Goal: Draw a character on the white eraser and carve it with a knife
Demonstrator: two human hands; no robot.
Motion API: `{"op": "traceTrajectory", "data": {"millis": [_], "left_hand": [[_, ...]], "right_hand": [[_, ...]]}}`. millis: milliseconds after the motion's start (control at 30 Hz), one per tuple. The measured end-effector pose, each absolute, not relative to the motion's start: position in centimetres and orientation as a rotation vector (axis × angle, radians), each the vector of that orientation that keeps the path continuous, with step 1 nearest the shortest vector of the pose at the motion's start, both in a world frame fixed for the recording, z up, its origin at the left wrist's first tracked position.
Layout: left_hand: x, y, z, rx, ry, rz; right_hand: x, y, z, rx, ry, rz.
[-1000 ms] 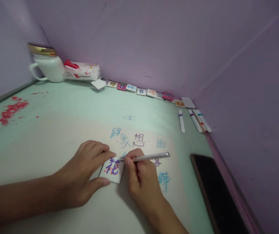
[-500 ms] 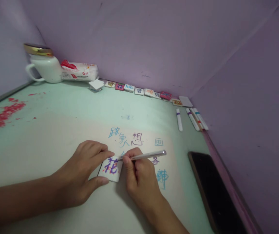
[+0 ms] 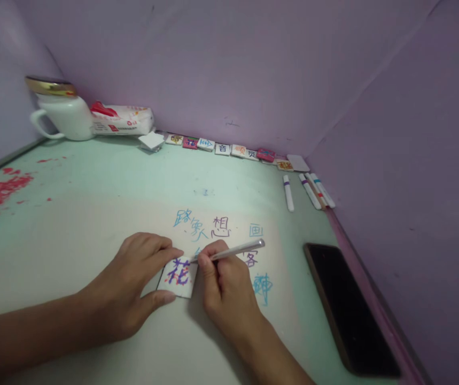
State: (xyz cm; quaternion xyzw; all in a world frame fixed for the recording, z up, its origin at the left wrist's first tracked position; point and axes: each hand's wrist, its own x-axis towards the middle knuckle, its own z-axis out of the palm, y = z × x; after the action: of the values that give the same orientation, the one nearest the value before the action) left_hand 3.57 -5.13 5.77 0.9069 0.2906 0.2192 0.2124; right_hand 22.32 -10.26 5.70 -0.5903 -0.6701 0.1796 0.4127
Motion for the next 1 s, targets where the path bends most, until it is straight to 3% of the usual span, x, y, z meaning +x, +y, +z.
{"op": "traceTrajectory", "data": {"millis": [400,667,1000], "left_hand": [[3.3,-5.1,5.4,2.549,0.792,0.642],[3.4,-5.2,5.3,2.542,0.838,0.678],[3.6,-5.2,5.5,2.516,0.877,0.628]], "right_hand": [[22.3,-10.3,5.6,-1.474,-1.656,0.434],[22.2,-10.5,4.8,-1.453,-1.428,0.609],[21.6,-10.5,5.1,-1.442,-1.572,0.451]]}}
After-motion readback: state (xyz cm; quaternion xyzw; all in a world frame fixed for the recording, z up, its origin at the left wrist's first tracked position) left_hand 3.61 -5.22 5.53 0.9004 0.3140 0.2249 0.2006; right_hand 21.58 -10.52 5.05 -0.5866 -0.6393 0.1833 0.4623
